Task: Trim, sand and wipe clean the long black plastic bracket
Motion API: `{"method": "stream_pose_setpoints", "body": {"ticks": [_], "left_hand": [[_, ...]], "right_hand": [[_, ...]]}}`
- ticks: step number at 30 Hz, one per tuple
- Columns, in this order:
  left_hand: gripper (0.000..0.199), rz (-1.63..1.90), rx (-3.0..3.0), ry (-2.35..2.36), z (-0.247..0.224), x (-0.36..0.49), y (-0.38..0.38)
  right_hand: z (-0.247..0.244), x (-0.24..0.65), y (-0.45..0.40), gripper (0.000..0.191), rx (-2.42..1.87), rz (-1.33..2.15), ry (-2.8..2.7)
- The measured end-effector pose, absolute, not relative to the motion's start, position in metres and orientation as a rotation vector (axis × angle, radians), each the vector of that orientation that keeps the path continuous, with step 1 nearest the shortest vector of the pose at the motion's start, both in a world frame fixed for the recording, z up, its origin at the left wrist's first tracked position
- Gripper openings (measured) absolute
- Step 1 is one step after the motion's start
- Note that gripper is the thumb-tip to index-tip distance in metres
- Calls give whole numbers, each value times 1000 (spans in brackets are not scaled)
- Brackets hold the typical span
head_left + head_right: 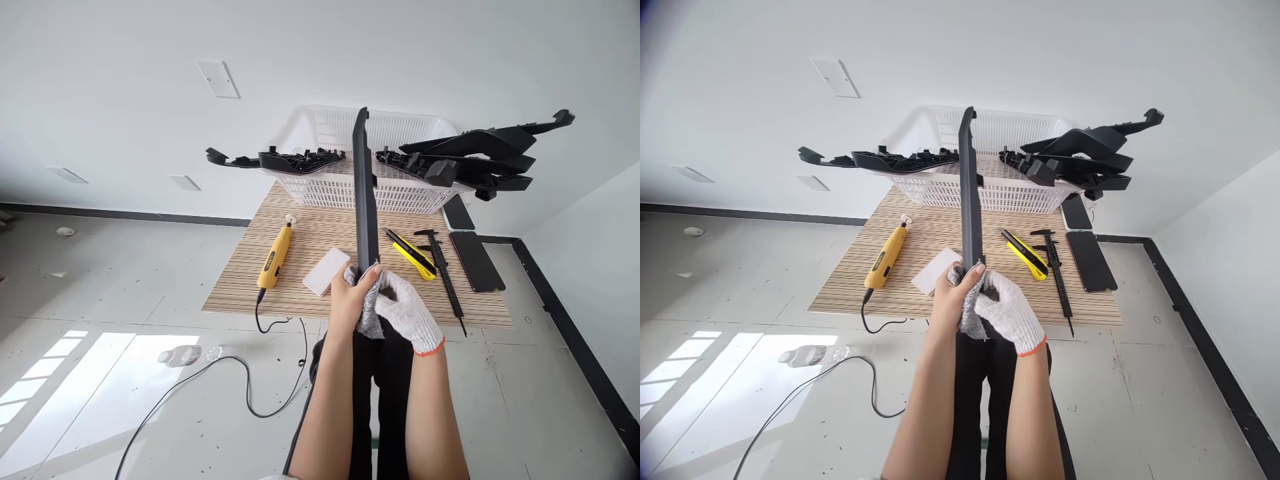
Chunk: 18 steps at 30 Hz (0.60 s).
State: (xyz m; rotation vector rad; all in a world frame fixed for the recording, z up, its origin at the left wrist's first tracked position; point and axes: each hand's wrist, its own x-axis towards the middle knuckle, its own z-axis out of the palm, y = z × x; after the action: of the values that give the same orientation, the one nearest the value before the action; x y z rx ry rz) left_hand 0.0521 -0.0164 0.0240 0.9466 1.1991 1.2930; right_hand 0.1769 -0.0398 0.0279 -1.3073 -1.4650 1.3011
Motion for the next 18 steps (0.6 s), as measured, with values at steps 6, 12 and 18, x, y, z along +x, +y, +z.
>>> {"method": "stream_pose_setpoints", "body": {"ticks": [6,12,18], "left_hand": [[50,1299,963,1174,20,47,-18],[47,1233,1022,1177,20,48,-16],[45,1295,1003,1209,21,50,-18]], "right_hand": [[29,176,-42,13,-1325,1325,-1366],[26,175,-41,1,-1336,1287,-1411],[30,175,-42,8,-1328,1337,-1373]]}}
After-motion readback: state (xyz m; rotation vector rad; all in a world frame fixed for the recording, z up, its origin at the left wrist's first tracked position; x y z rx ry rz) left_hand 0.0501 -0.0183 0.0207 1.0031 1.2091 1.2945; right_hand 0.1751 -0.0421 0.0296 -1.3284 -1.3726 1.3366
